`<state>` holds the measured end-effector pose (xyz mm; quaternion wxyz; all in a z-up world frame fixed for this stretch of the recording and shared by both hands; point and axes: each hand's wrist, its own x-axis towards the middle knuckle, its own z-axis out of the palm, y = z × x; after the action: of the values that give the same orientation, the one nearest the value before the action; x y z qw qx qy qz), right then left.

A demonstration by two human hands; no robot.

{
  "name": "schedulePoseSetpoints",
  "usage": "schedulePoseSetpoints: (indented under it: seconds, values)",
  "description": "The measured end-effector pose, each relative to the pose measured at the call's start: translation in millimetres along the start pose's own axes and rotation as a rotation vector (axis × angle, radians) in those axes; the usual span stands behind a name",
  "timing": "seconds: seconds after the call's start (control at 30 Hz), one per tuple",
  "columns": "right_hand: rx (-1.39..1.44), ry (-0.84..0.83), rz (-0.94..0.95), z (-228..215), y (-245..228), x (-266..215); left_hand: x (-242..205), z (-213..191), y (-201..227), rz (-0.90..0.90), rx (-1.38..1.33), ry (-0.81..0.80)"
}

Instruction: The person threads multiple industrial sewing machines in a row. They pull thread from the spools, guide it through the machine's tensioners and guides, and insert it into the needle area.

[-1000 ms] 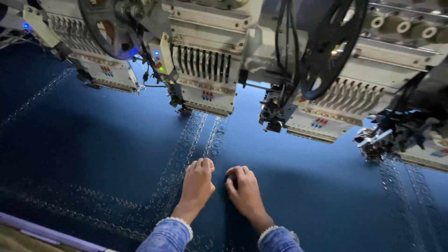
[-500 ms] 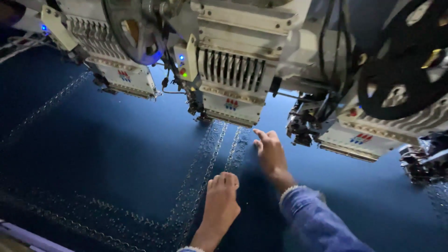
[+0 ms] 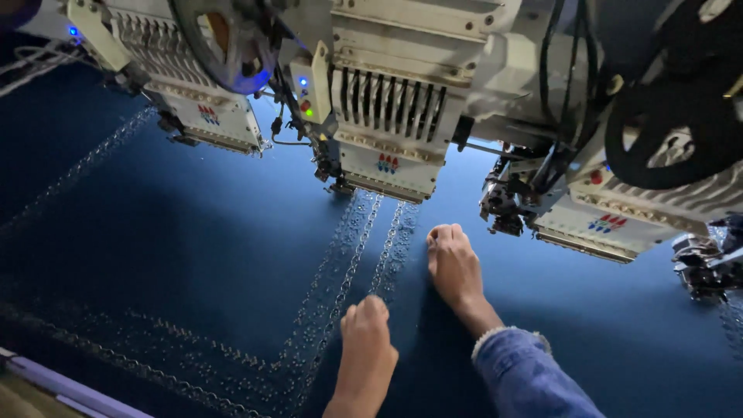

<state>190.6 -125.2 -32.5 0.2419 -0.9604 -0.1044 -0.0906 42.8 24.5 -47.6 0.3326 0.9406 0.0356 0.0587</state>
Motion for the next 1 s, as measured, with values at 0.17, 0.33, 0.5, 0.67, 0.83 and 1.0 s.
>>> schedulePoseSetpoints:
  seconds: [0.17, 0.33, 0.5, 0.67, 0.83, 1.0]
  values:
    - [0.059, 0.125, -0.225, -2.4, -1.5, -39.0, -3.0, 34.9, -30.3, 0.106, -0.053, 0.222]
    - [0.112, 0.052, -0.335, -23.4, -16.2, -79.6, 44.5, -5.4, 23.4, 0.068, -0.076, 0.155]
    - [0.426, 0.076, -0.217, -29.9, -8.0, -92.8, 85.9, 22.2, 28.9, 0.151, -0.080, 0.224]
    - [0.442, 0.086, -0.152, -32.2, -6.8, -94.0, 100.6, 42.8, 29.2, 0.173, -0.105, 0.351]
    - [0.448, 0.092, -0.151, -32.0, -7.6, -94.5, 102.7, 48.5, 31.4, 0.143, 0.027, 0.377]
    - [0.434, 0.063, -0.158, -32.4, -12.1, -99.4, 102.3, 45.8, 28.5, 0.068, 0.002, 0.417]
